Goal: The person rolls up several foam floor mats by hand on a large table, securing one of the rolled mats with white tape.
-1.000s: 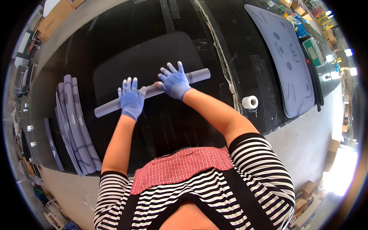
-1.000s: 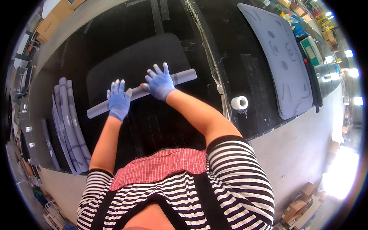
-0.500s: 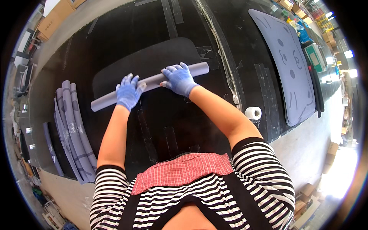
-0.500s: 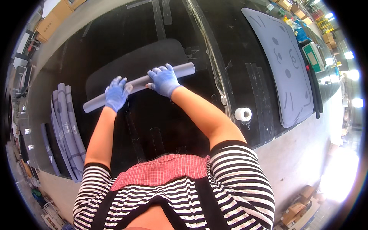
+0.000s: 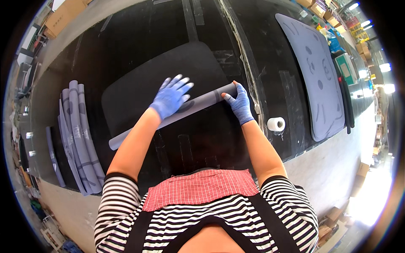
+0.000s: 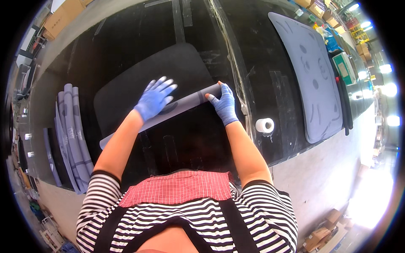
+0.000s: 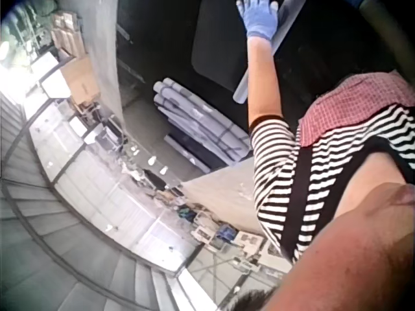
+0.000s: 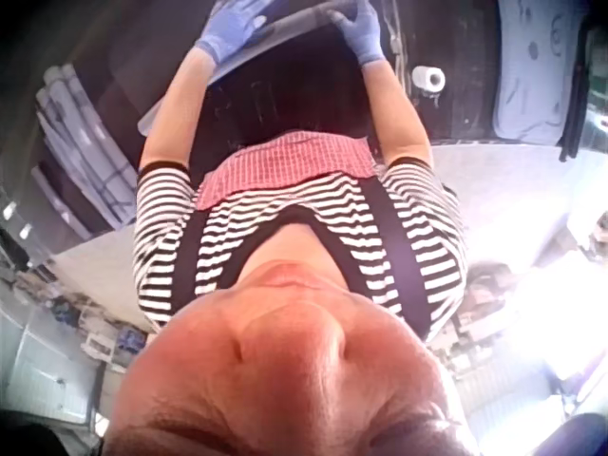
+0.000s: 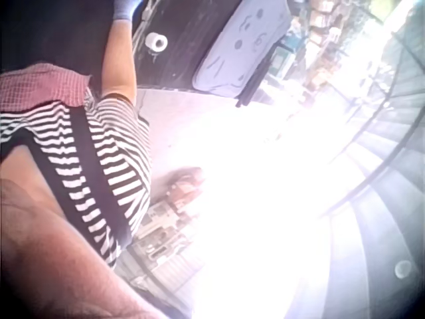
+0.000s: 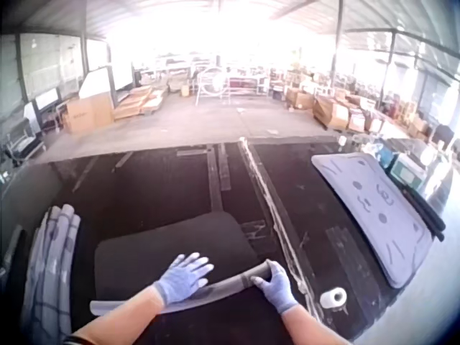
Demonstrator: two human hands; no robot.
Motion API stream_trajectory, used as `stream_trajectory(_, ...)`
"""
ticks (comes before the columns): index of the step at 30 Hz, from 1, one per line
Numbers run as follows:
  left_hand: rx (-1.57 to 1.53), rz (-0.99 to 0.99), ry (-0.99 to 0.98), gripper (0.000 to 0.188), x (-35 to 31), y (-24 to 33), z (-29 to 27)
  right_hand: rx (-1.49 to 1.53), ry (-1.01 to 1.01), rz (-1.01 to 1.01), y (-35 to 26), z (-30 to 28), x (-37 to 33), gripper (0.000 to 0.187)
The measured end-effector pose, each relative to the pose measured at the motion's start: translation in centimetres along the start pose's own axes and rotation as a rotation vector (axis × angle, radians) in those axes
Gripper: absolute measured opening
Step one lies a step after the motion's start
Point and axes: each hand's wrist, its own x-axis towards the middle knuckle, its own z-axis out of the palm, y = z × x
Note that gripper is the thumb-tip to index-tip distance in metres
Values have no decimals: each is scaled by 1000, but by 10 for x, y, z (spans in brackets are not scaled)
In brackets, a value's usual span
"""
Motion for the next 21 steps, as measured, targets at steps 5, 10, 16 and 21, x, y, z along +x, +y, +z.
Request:
stream_trajectory(5, -15, -161, -302, 64, 85, 21, 30, -18, -34, -2, -4, -6, 1, 77)
stream_trajectory(10, 41, -142, -271, 64, 93, 16, 41, -11, -9, -14, -13, -9, 3, 61)
stream_trajectory(16, 37, -124, -319, 64, 88, 15, 36, 29, -38, 94, -11, -4, -9, 56)
stream_trajectory(21, 35, -117, -323, 65, 95, 12, 35, -114, -17, -62, -3, -2, -6, 55)
